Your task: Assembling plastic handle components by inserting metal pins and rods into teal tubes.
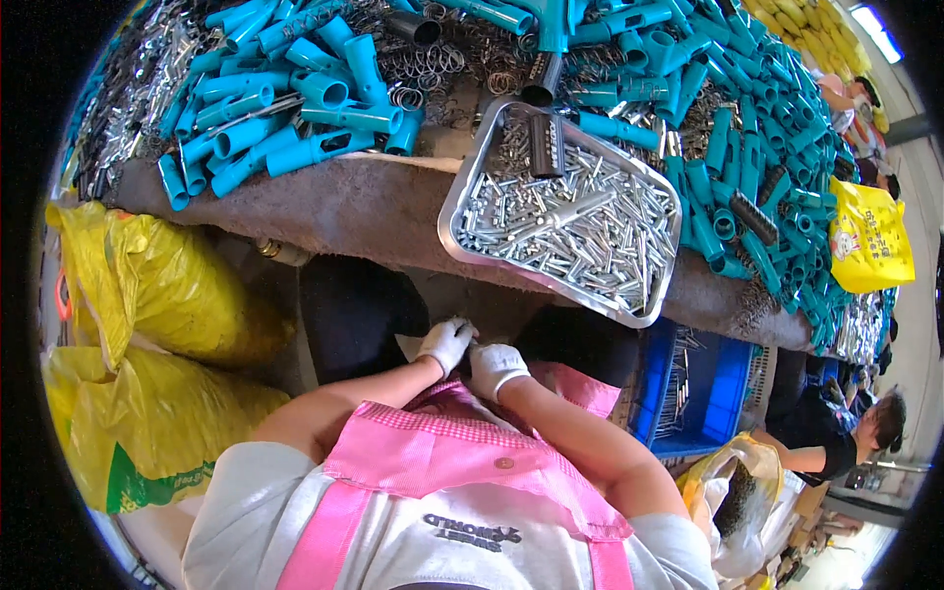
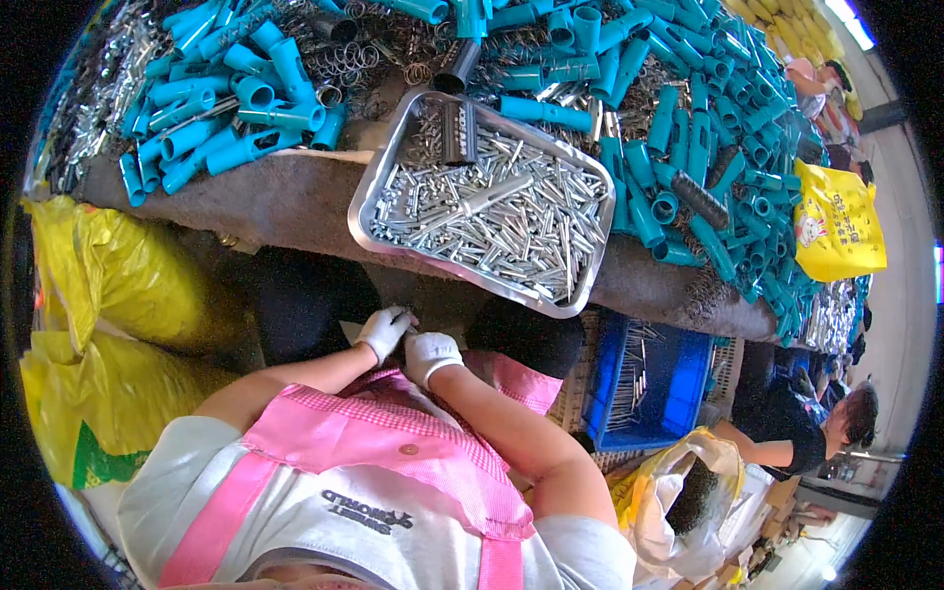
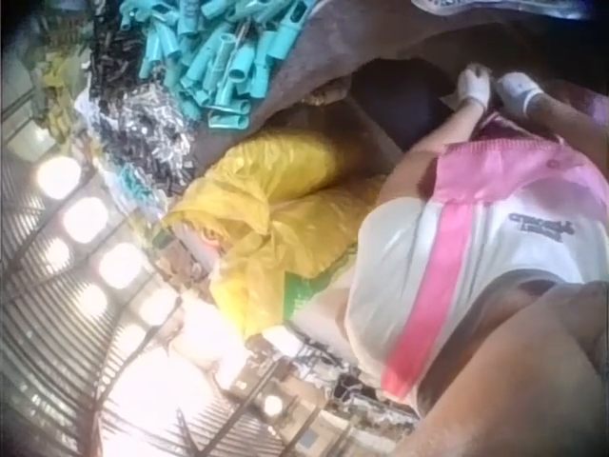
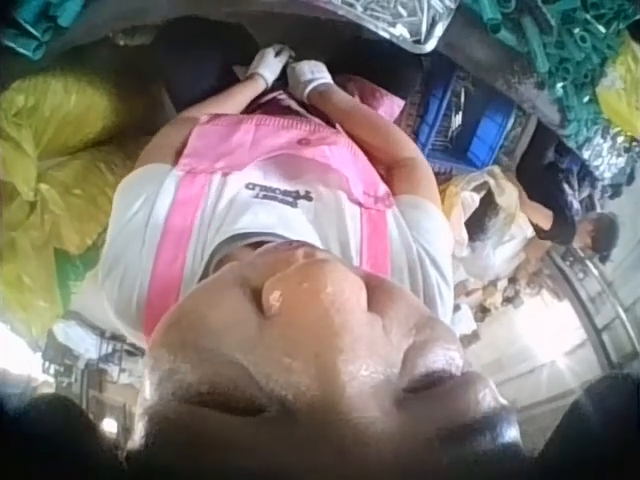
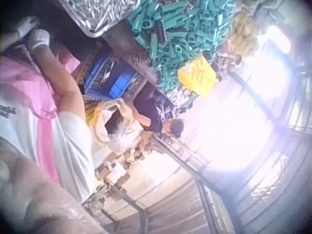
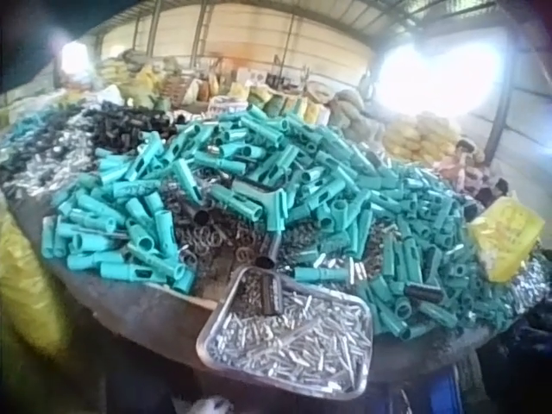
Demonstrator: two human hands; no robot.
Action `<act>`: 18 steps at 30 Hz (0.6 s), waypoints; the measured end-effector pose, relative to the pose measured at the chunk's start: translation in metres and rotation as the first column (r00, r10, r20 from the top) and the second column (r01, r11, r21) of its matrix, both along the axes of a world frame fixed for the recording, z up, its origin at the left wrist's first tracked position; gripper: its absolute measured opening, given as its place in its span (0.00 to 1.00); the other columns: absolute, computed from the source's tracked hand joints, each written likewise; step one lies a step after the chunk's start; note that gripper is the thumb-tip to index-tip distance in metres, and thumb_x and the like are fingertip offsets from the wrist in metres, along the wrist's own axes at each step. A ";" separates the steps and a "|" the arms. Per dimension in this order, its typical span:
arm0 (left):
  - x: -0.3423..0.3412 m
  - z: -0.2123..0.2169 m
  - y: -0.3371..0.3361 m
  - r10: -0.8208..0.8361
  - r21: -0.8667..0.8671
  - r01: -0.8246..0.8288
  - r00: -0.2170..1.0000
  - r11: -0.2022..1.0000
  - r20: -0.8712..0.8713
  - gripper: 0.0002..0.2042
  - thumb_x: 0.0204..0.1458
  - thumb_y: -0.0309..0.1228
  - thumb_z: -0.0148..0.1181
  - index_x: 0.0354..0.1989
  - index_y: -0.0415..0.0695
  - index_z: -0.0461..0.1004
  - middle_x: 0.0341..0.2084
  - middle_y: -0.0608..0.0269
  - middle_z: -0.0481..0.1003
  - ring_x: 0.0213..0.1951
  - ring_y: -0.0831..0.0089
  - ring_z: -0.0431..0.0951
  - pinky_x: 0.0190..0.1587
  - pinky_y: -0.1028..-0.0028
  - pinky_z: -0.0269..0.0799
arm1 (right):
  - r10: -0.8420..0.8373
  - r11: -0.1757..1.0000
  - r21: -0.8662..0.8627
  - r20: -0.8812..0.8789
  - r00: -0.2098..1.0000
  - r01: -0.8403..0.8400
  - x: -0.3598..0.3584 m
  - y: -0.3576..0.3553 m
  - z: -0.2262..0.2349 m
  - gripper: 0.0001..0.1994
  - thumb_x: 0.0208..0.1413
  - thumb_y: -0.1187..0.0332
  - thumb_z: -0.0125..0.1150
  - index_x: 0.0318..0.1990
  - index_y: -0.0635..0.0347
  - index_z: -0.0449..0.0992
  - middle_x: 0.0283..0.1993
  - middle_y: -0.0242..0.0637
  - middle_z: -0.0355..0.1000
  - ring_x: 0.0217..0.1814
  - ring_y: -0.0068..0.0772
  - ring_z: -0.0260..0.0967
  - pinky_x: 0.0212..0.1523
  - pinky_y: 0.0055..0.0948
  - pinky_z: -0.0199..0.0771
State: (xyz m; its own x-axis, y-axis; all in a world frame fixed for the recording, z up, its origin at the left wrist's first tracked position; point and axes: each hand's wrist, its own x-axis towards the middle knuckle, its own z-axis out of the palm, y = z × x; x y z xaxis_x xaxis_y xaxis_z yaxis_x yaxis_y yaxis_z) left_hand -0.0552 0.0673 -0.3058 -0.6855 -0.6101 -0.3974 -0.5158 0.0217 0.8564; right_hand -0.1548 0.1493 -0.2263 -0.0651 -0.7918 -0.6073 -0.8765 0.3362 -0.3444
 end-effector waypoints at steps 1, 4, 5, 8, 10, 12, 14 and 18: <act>-0.002 -0.015 0.005 0.026 -0.141 -0.012 0.995 0.990 0.101 0.15 0.54 0.39 0.48 0.34 0.41 0.76 0.29 0.46 0.76 0.34 0.50 0.76 0.37 0.60 0.70 | 0.012 1.000 0.011 -0.018 1.000 -0.011 -0.002 0.002 -0.013 0.13 0.47 0.63 0.51 0.33 0.61 0.78 0.36 0.50 0.75 0.39 0.48 0.74 0.40 0.42 0.73; -0.005 -0.044 0.016 0.067 -0.312 0.020 0.962 0.950 0.265 0.15 0.55 0.41 0.45 0.34 0.42 0.74 0.31 0.43 0.74 0.35 0.46 0.74 0.36 0.54 0.68 | -0.018 0.999 0.044 -0.059 0.998 0.021 0.007 0.007 -0.036 0.13 0.48 0.65 0.49 0.34 0.57 0.79 0.36 0.48 0.75 0.39 0.46 0.74 0.40 0.41 0.74; -0.009 -0.049 0.017 0.063 -0.349 0.042 0.957 0.936 0.284 0.15 0.55 0.40 0.43 0.32 0.43 0.74 0.31 0.44 0.74 0.35 0.46 0.74 0.37 0.53 0.68 | 0.024 0.998 0.062 -0.053 0.998 -0.020 -0.004 -0.002 -0.041 0.13 0.48 0.65 0.48 0.34 0.57 0.79 0.37 0.48 0.75 0.39 0.46 0.74 0.40 0.41 0.74; 0.000 -0.019 0.009 0.014 -0.143 -0.003 0.997 0.990 0.078 0.13 0.55 0.37 0.45 0.33 0.43 0.75 0.31 0.48 0.75 0.37 0.52 0.75 0.40 0.60 0.69 | 0.054 0.999 -0.005 -0.023 0.998 -0.054 -0.003 0.003 -0.019 0.11 0.46 0.64 0.53 0.33 0.59 0.78 0.35 0.48 0.75 0.37 0.47 0.74 0.38 0.42 0.74; 0.010 0.014 0.015 0.208 -0.004 -0.208 0.976 0.978 -0.060 0.11 0.55 0.33 0.45 0.34 0.44 0.75 0.31 0.49 0.76 0.37 0.54 0.76 0.40 0.62 0.69 | 0.224 0.970 -0.086 -0.066 0.972 -0.230 -0.008 -0.007 0.017 0.10 0.46 0.66 0.51 0.33 0.57 0.76 0.34 0.47 0.75 0.36 0.46 0.74 0.36 0.42 0.74; 0.006 -0.025 0.032 0.297 -0.128 -0.297 0.955 0.946 -0.023 0.09 0.54 0.31 0.46 0.34 0.44 0.74 0.31 0.49 0.75 0.37 0.51 0.75 0.40 0.62 0.68 | 0.212 0.962 -0.158 -0.096 0.973 -0.225 -0.010 0.003 -0.027 0.09 0.48 0.68 0.48 0.31 0.57 0.77 0.33 0.45 0.75 0.36 0.46 0.74 0.35 0.42 0.74; -0.002 -0.052 0.026 0.390 -0.158 -0.366 0.905 0.917 0.170 0.08 0.53 0.28 0.47 0.33 0.43 0.74 0.30 0.50 0.75 0.37 0.50 0.75 0.40 0.63 0.68 | 0.211 0.974 -0.062 -0.075 0.975 -0.216 -0.015 -0.013 -0.023 0.09 0.48 0.67 0.49 0.32 0.57 0.77 0.34 0.46 0.75 0.37 0.46 0.74 0.35 0.42 0.74; 0.015 -0.036 0.018 0.306 -0.017 -0.306 0.952 0.952 -0.031 0.11 0.55 0.29 0.45 0.43 0.39 0.72 0.36 0.54 0.75 0.37 0.65 0.74 0.43 0.69 0.67 | 0.342 0.922 -0.166 -0.077 0.937 -0.350 -0.014 -0.020 0.012 0.09 0.47 0.67 0.50 0.29 0.57 0.77 0.31 0.46 0.75 0.35 0.46 0.75 0.35 0.42 0.74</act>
State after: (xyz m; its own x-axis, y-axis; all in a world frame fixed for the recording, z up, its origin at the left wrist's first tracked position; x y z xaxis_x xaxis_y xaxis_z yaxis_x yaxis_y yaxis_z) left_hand -0.0404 0.0849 -0.3415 -0.4751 -0.8003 -0.3659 -0.4766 -0.1155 0.8715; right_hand -0.1684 0.1297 -0.2142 0.2075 -0.8629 -0.4608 -0.9435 -0.0522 -0.3271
